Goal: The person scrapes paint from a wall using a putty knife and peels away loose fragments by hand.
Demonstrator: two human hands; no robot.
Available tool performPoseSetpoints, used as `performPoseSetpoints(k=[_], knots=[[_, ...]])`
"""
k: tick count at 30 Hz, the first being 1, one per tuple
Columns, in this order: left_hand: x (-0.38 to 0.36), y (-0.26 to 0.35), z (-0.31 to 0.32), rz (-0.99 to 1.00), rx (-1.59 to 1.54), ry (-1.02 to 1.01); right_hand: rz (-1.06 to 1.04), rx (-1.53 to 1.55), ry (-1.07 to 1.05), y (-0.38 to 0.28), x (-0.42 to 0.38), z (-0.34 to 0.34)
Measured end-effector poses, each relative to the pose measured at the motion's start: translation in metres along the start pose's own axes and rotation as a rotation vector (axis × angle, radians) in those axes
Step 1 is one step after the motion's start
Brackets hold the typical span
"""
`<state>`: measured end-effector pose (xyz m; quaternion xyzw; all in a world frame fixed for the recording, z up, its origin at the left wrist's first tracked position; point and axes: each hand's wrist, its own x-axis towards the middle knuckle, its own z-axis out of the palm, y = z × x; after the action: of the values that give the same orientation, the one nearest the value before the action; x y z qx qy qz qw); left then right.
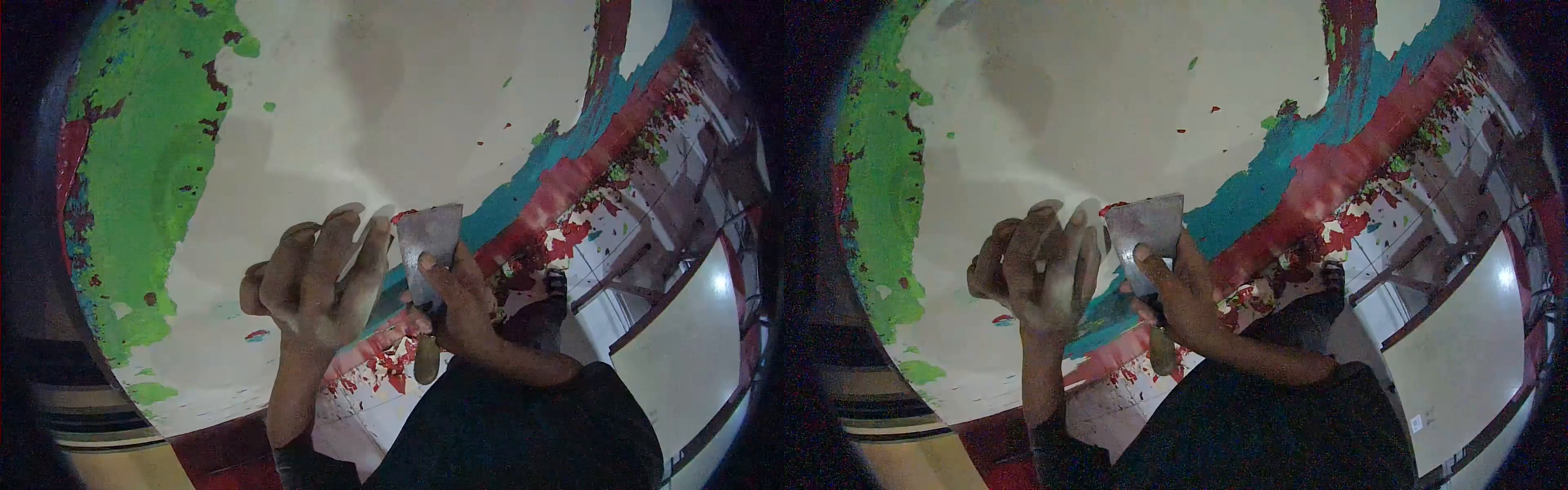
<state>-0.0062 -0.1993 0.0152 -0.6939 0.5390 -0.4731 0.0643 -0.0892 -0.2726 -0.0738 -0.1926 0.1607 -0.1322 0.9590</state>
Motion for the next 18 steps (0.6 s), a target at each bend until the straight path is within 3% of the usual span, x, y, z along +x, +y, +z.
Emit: performPoseSetpoints(k=[9,12,15,18], knots=[[-0.001,0.004,0.01,0.0,0.024,0.033,-0.128,-0.117,-0.043,0.001,0.007,-0.014],[0.003,0.004,0.001,0.053,0.039,-0.119,-0.181,-0.215,0.011,0.0,0.006,-0.023],[0.006,0.001,0.008,0.096,-0.017,0.054,-0.2,-0.231,0.031,0.005,0.007,-0.035],[0.009,-0.002,0.004,0.197,-0.035,-0.002,-0.272,-0.217,0.034,0.004,0.007,-0.037]])
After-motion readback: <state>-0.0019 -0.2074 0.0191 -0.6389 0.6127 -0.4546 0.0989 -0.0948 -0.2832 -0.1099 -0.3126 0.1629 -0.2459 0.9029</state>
